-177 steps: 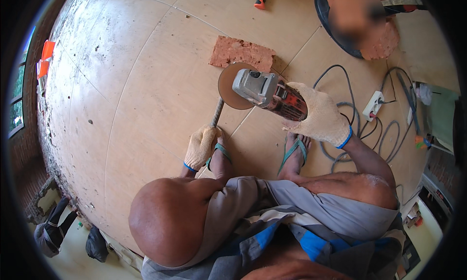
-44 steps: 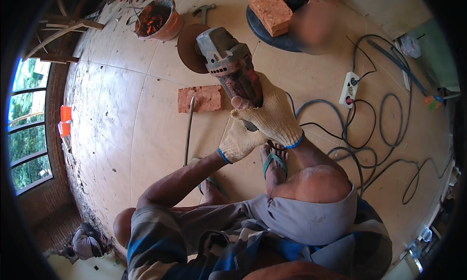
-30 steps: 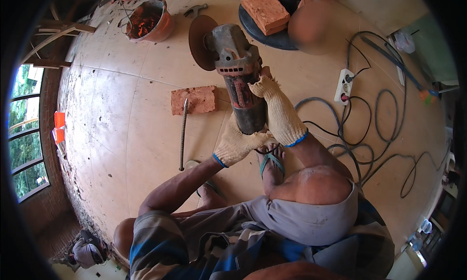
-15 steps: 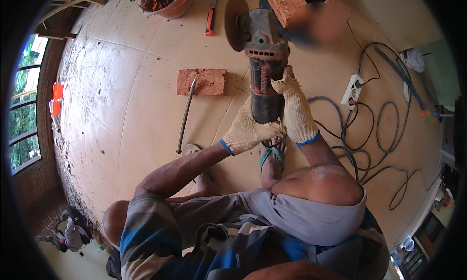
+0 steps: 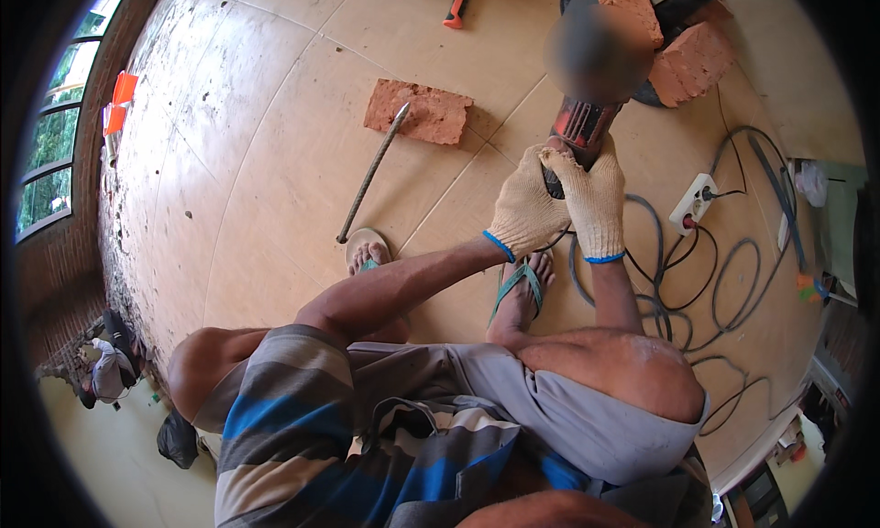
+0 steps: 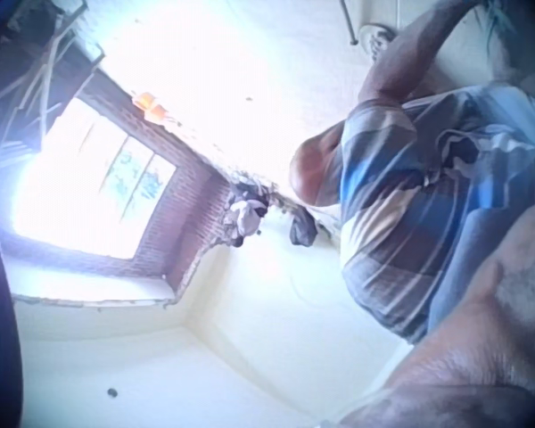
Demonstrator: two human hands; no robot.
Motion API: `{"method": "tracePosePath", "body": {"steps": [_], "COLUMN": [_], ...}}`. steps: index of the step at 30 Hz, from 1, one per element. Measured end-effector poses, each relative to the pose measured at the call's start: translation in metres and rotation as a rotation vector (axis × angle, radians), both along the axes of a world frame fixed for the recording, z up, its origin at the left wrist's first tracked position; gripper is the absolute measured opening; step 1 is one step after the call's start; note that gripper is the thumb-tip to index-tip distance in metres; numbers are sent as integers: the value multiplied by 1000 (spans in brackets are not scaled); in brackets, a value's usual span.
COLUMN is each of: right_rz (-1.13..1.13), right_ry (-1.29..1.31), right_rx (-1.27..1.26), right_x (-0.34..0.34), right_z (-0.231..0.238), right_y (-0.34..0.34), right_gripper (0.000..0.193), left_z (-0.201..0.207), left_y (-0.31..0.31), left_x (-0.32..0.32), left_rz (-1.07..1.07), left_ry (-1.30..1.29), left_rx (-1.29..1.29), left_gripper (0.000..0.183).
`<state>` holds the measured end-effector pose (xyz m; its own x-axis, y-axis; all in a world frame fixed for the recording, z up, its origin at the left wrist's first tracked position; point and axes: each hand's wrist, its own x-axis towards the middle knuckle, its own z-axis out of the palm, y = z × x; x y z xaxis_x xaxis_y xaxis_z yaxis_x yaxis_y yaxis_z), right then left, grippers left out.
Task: The person uses an angle grinder to sharpen the end of a metal rod, creating sparks. They pause to inspect the sharpened tip, then resume grinding to refine the point.
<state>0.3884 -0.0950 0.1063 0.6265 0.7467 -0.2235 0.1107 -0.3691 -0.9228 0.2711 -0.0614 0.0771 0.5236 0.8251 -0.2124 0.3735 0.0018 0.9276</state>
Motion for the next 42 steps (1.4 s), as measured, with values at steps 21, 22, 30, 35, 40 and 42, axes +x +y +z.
{"method": "tracePosePath", "body": {"steps": [21, 22, 30, 35, 40, 42], "right_rz": [177, 190, 324, 399, 401, 402], "right_ry": [177, 207, 343, 420, 227, 130], "right_rx": [10, 16, 46, 6, 7, -16], "right_x": [47, 50, 72, 84, 93, 96], "right_z": [-87, -91, -122, -132, -127, -121], "right_y": [54, 58, 85, 114, 141, 150], "right_gripper": [47, 48, 46, 47, 49, 51], "left_z": [-52, -53, -80, -84, -83, -85], "left_y": [25, 30, 64, 67, 89, 97], "left_x": [43, 41, 37, 56, 77, 83], "left_rz": [238, 208, 89, 234, 314, 338], "left_ry": [90, 83, -53, 13, 11, -13], "left_rx": [19, -44, -374, -185, -98, -41], "left_gripper": [87, 92, 123, 116, 115, 108]}}
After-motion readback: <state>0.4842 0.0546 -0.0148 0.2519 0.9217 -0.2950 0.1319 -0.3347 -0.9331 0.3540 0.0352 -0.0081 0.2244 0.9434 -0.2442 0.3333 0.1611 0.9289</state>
